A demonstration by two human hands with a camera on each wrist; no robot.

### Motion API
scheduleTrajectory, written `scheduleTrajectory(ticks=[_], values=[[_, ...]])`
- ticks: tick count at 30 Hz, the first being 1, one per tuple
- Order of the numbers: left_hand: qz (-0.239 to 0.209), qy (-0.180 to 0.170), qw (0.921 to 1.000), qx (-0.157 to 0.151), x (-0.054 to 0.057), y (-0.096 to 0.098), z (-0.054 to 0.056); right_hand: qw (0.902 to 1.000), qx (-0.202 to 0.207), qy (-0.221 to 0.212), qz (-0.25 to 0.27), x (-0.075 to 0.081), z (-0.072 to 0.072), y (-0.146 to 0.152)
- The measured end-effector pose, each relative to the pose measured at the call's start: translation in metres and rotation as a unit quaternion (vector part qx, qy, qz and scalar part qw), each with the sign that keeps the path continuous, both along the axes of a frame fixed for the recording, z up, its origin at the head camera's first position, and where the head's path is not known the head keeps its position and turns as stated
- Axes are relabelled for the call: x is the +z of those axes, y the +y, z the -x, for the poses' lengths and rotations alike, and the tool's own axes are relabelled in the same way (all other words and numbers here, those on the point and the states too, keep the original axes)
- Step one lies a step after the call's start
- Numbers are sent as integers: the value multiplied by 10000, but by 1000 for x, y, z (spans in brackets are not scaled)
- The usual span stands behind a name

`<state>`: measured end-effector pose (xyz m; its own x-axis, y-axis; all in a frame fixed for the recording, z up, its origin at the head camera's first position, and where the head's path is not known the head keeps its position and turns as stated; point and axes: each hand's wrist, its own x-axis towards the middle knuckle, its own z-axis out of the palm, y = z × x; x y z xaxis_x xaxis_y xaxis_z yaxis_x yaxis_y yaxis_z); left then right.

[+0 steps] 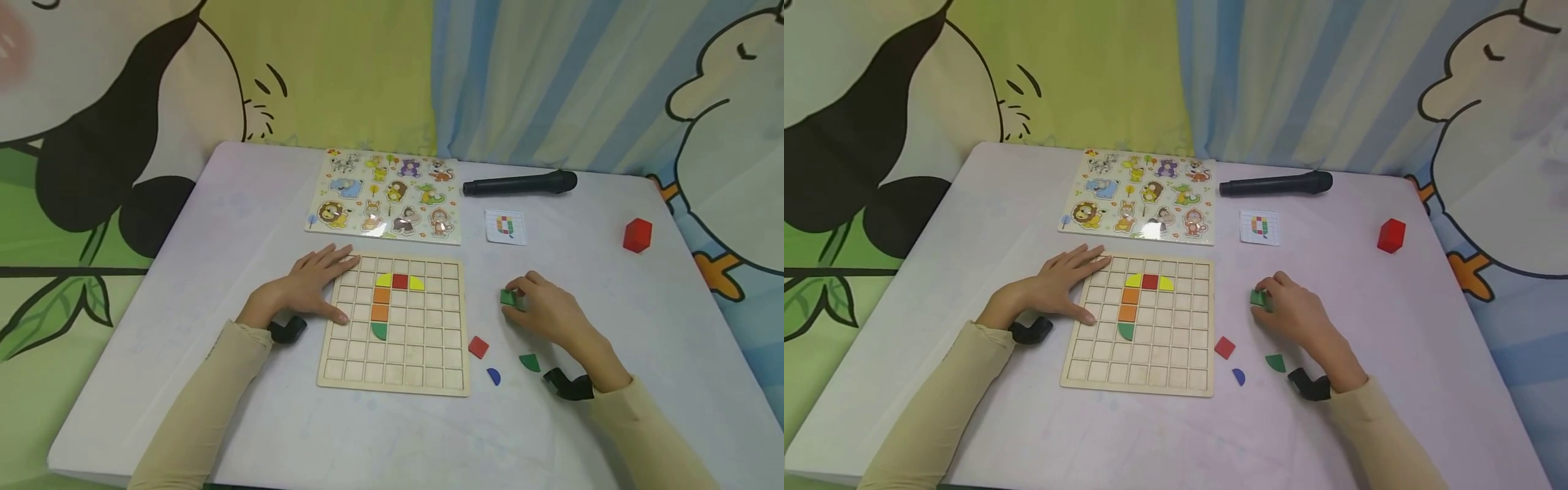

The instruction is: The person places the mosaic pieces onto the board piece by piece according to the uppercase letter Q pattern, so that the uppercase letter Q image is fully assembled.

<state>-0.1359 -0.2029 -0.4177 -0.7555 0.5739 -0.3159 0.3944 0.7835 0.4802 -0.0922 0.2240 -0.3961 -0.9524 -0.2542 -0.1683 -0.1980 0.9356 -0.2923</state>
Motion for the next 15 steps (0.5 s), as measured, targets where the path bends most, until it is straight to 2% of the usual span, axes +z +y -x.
scheduleTrajectory(ticks=[15], values=[[-32,-7,10000,-9,2,0,-1,9993,-98,-347,128,-2,3,9]])
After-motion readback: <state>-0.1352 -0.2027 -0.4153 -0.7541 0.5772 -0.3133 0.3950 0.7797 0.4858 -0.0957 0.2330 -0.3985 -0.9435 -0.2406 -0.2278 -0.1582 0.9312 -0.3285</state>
